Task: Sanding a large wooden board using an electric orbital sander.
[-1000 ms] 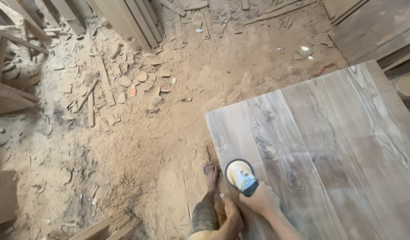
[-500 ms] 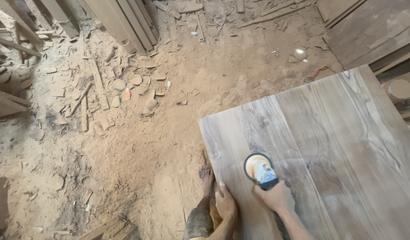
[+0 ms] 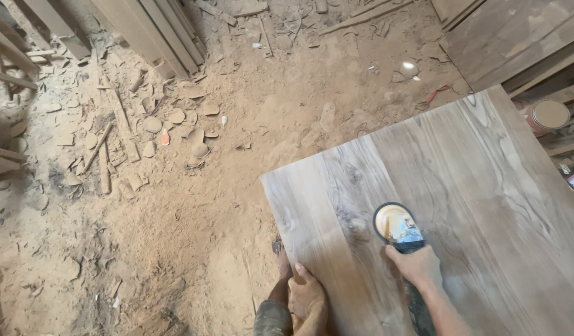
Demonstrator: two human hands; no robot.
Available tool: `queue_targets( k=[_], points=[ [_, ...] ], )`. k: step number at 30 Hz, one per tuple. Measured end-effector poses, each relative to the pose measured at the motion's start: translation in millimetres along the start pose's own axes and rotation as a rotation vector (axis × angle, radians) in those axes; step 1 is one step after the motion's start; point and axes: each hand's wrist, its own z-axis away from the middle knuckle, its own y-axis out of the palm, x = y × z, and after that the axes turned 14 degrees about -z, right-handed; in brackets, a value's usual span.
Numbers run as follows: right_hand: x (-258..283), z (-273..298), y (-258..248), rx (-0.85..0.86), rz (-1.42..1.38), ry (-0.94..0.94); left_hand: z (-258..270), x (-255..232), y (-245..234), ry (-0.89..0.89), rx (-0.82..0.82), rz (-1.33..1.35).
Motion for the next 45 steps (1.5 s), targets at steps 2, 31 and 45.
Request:
queue_targets(
  k=[2,31,45],
  points=[
    [-13.9,-17.4,-3.0,-0.021,0.017,-0.012,4.5,-3.2,-6.6,-0.003,-0.001,-0.015],
    [68.5,67.8,56.1,0.092,0.048,-0.136,-31.6,83.9,101.2,-0.127,0.189,0.535],
    [114.2,156.1,96.2,0.366,0.193,-0.313,-99.1,63.6,109.3,-0.222,0.421,1.134]
  ],
)
